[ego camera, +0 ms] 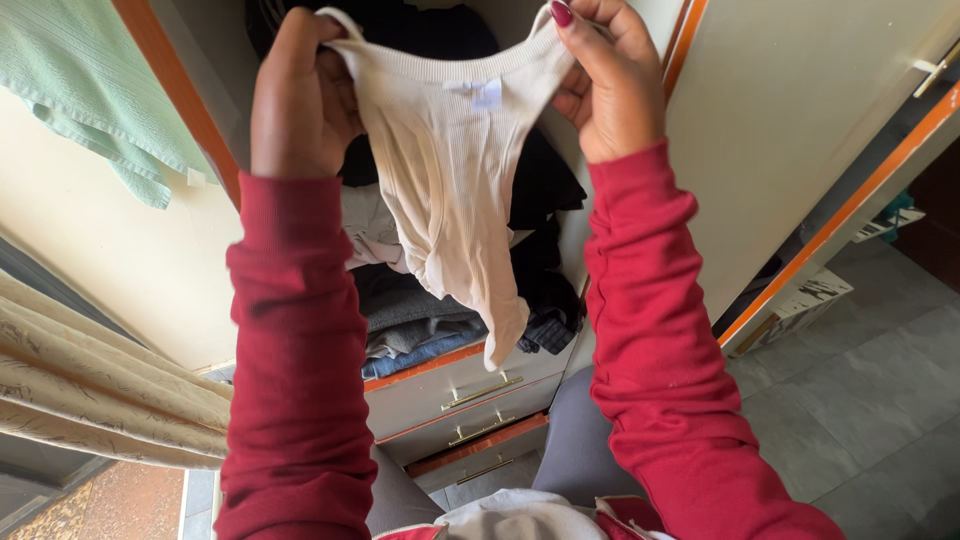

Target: The person sorts through clothing items inside a closet shelf, unfolding and refolding a white garment by hand to check it.

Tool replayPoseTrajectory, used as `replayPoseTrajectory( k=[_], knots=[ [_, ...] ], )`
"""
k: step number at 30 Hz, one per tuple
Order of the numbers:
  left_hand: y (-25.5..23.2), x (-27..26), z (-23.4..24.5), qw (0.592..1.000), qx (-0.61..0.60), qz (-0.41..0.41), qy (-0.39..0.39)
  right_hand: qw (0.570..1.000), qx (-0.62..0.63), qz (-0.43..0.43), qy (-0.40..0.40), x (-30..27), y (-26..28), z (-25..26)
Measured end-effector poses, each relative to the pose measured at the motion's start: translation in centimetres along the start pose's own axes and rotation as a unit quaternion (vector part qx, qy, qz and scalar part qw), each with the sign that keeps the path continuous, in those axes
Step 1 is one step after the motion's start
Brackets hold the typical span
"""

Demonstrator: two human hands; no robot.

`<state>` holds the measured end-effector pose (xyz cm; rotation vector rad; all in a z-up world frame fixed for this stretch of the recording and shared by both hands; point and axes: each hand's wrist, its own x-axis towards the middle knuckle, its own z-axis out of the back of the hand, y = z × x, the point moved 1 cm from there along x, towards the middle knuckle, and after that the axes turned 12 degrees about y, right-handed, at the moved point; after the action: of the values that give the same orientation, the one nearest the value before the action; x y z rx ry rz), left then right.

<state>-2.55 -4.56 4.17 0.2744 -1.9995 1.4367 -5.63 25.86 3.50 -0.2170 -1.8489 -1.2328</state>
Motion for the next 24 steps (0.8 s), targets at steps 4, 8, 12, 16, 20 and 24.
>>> replayPoseTrajectory(
  k=[4,8,12,16,20,24],
  knots=[
    [5.1,7.0,5.0,0.978,-0.2,-0.061,-0.005,0.996,0.074,0.017,-0.037,5.9,-6.9,3.4],
    [9.1,10.1,8.6,0.972,-0.19,-0.131,-0.04,0.983,0.185,0.01,0.018,8.4,-11.8,5.2],
    [10.8,7.6,7.5,0.993,0.083,0.018,-0.077,0.981,-0.158,-0.114,0.008,5.1,-15.0,5.9],
    [12.2,0.0,4.2,0.964,0.266,0.005,0.014,0.961,-0.233,-0.126,0.082,-3.3,-14.8,6.5],
    [13.0,-7.4,0.7,0.966,0.241,0.016,0.093,0.934,-0.289,-0.203,0.057,-11.9,-14.1,4.8],
    [15.2,-10.7,-1.5,0.969,0.229,0.072,0.049,0.861,-0.422,-0.248,0.14,-17.6,-14.3,2.4]
  ],
)
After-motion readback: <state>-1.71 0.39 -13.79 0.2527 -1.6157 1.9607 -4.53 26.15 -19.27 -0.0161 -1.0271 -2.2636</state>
